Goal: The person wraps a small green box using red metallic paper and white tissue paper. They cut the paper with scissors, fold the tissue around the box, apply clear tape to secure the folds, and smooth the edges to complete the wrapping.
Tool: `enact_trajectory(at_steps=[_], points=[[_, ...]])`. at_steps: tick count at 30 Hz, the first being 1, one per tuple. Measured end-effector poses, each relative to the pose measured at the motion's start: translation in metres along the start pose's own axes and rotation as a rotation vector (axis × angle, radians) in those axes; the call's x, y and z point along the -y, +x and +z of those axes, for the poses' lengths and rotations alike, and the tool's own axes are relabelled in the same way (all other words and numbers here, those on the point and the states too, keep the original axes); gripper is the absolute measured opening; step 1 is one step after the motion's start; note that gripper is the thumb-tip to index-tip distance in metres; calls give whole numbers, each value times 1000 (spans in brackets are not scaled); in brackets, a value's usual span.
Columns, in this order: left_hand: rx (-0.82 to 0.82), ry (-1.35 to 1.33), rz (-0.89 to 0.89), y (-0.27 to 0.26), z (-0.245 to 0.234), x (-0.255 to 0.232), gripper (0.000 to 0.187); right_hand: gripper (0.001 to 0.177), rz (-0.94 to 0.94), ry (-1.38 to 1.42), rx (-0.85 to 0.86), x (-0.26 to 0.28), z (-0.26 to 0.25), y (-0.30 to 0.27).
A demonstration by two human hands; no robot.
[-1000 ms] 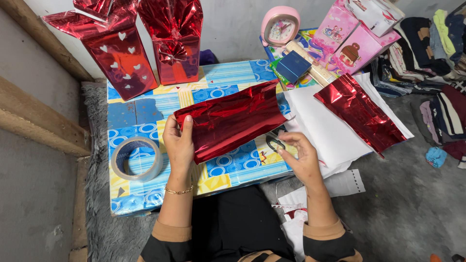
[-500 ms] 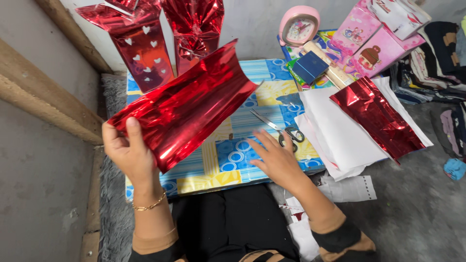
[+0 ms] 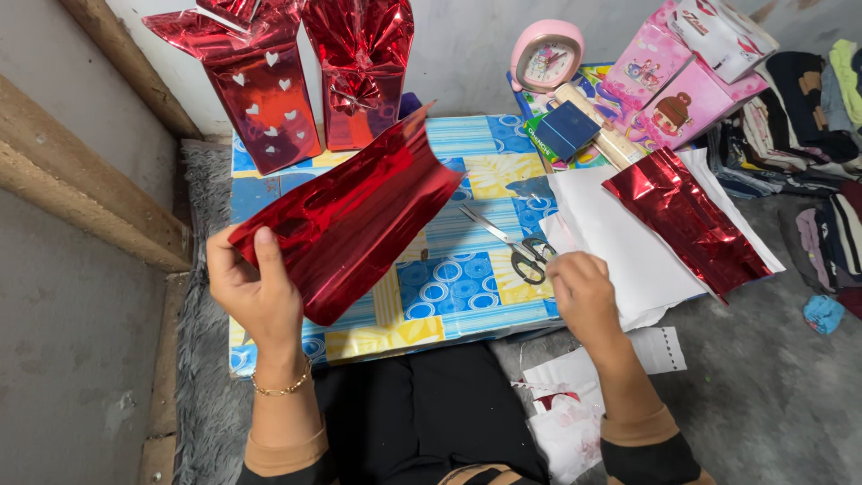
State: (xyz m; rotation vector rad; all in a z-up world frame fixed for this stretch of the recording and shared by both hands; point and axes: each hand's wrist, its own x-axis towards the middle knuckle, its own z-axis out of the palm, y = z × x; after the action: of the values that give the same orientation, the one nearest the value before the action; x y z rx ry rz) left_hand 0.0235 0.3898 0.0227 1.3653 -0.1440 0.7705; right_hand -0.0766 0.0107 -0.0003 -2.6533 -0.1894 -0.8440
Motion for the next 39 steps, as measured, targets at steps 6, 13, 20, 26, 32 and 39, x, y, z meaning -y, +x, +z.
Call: enact_trajectory(at_steps=[6,13,20,26,32,39], points=[[52,236,294,-11,16,-23,9,13,277,375,-90,-5,5,18],[317,495,847,-35,43,-41,28,24,364,875,-131,-30,27,19],[866,412,843,-69,88,-31,24,29,448,1362,-126,-25,38,20],[1017,256,419,-77,107,-29,42,41,477,1726,75,-10,34,19],[806,142,187,-84,124,-22,26,37,488,1801,262,5,38,14],[836,167,114,-100,133,-19,9,30,492,1605,-158,6,38,15]])
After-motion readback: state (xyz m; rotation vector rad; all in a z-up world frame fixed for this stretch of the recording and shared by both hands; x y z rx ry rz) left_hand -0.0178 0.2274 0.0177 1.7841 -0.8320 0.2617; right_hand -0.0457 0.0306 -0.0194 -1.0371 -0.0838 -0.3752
